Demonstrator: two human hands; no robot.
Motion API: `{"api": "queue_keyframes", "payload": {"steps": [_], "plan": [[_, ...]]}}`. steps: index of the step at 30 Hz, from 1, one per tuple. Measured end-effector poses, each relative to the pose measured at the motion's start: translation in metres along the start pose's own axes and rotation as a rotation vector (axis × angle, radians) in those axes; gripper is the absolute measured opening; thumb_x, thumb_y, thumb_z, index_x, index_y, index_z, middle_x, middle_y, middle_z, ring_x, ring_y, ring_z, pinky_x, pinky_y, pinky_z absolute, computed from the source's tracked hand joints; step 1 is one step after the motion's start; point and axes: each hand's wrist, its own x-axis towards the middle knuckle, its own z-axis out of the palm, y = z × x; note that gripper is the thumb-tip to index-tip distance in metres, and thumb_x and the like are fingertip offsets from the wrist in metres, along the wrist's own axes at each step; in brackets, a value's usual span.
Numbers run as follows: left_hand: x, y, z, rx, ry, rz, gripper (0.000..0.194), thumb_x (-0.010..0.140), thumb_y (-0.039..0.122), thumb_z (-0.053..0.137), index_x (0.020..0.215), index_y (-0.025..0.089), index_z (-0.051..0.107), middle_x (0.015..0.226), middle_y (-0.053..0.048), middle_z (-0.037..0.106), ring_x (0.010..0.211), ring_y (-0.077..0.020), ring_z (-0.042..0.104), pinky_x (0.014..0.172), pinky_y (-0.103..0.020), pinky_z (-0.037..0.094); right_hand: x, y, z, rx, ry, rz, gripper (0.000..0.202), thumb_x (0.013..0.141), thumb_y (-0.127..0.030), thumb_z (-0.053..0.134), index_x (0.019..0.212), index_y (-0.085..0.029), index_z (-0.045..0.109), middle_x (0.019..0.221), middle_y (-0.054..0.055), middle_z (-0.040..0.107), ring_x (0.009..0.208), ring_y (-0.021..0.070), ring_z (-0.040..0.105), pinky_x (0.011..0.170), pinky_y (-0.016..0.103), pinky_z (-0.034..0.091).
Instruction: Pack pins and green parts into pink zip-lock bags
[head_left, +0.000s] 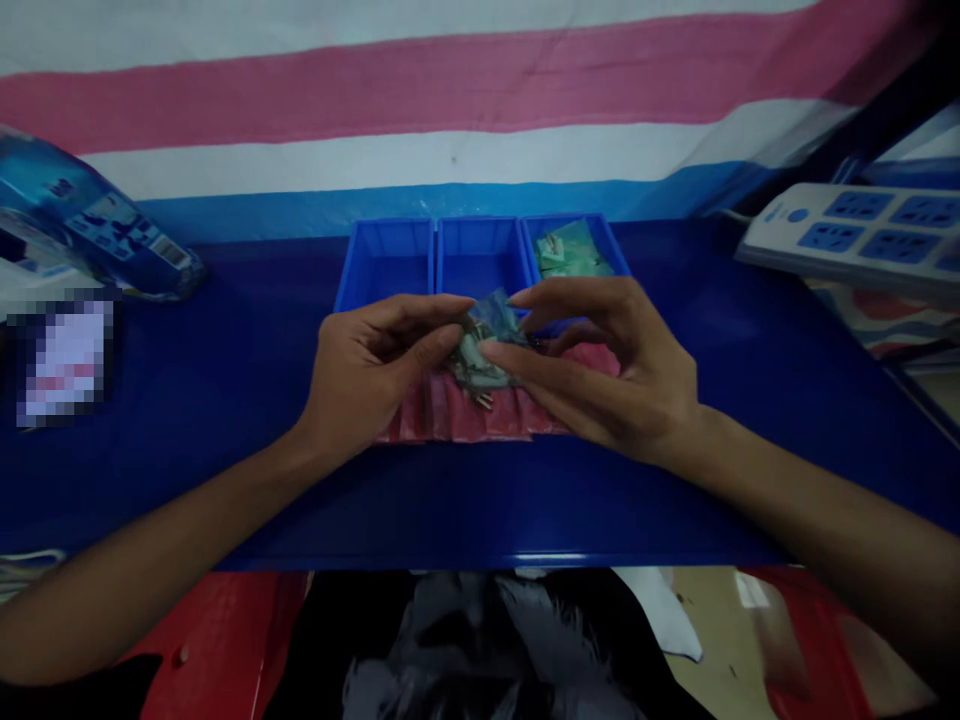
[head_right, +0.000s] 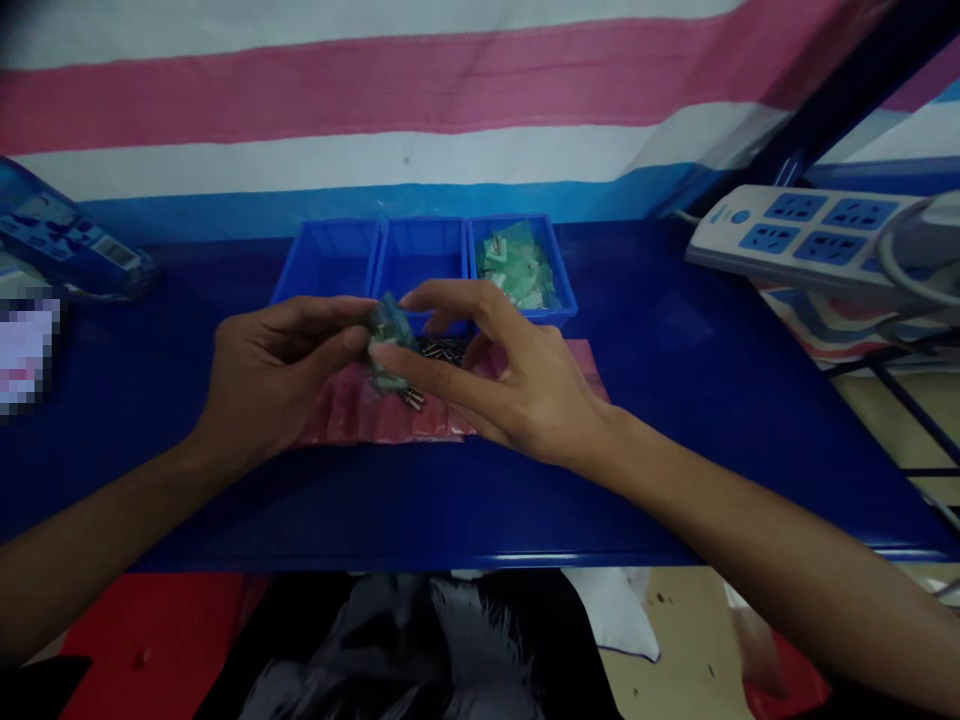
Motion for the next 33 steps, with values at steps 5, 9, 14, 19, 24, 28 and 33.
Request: {"api": "queue_keyframes", "payload": {"steps": [5, 9, 14, 19, 24, 28, 33], "plan": [[-0.002, 0.002, 0.001, 0.093, -0.037, 0.092, 0.026, 0.092, 0.017, 0.062, 0.117, 0.023, 0.069, 0.112, -0.004, 0.072, 0.093, -0.0174, 0.072, 0.079, -0.032, 0.065, 0.003, -0.001, -0.002, -0.117, 0.145, -0.18, 0.022, 0.087, -0.022, 0.071, 0.107, -0.032, 0.074, 0.11, 0.001, 0.071, 0.091, 0.02, 0.068, 0.075, 0.036, 0.06], [-0.003, 0.002, -0.002, 0.441, 0.02, 0.471, 0.049, 0.089, 0.011, 0.064, 0.133, 0.032, 0.057, 0.139, -0.003, 0.057, 0.107, -0.0183, 0.067, 0.084, -0.031, 0.062, 0.004, -0.003, -0.001, 0.048, 0.21, 0.074, 0.016, 0.086, -0.027, 0.073, 0.101, -0.029, 0.075, 0.081, 0.0, 0.074, 0.071, 0.017, 0.069, 0.067, 0.033, 0.06], [-0.005, 0.004, -0.002, 0.578, -0.012, 0.682, 0.033, 0.088, 0.009, 0.066, 0.114, 0.028, 0.07, 0.122, -0.003, 0.069, 0.099, -0.0175, 0.071, 0.08, -0.028, 0.061, 0.007, -0.006, 0.002, 0.351, 0.051, 0.301, 0.031, 0.086, -0.032, 0.072, 0.116, -0.026, 0.069, 0.061, -0.005, 0.065, 0.049, 0.0122, 0.059, 0.052, 0.028, 0.055], [-0.005, 0.006, -0.003, 0.516, 0.144, 0.507, 0.017, 0.083, 0.016, 0.074, 0.096, 0.027, 0.075, 0.082, 0.005, 0.075, 0.07, -0.0101, 0.07, 0.065, -0.02, 0.058, 0.007, 0.0, -0.001, 0.199, 0.044, 0.099, 0.028, 0.096, -0.041, 0.056, 0.109, -0.023, 0.073, 0.09, 0.005, 0.069, 0.082, 0.018, 0.066, 0.074, 0.034, 0.055], [-0.006, 0.011, -0.002, 0.394, 0.048, 0.251, 0.001, 0.082, 0.025, 0.075, 0.082, 0.024, 0.076, 0.073, 0.005, 0.075, 0.059, -0.0098, 0.068, 0.054, -0.018, 0.055, 0.005, 0.002, 0.002, 0.118, 0.083, -0.014, 0.009, 0.091, -0.025, 0.066, 0.094, -0.021, 0.072, 0.089, 0.004, 0.068, 0.083, 0.0164, 0.064, 0.074, 0.031, 0.052], [-0.004, 0.014, -0.001, 0.288, -0.06, 0.148, 0.015, 0.091, 0.024, 0.064, 0.083, 0.02, 0.076, 0.072, 0.003, 0.075, 0.06, -0.0103, 0.069, 0.057, -0.018, 0.056, 0.01, 0.007, -0.004, 0.114, 0.151, 0.104, 0.007, 0.089, -0.024, 0.067, 0.083, -0.022, 0.071, 0.081, 0.001, 0.069, 0.074, 0.0143, 0.065, 0.069, 0.028, 0.051], [0.003, 0.009, -0.009, 0.306, 0.013, 0.214, 0.013, 0.092, 0.027, 0.063, 0.089, 0.021, 0.074, 0.076, 0.001, 0.075, 0.067, -0.0121, 0.071, 0.065, -0.023, 0.058, 0.026, 0.051, -0.033, 0.133, 0.392, 0.309, 0.036, 0.085, -0.035, 0.071, 0.119, -0.026, 0.064, 0.071, -0.003, 0.063, 0.058, 0.0138, 0.056, 0.057, 0.029, 0.047]]}}
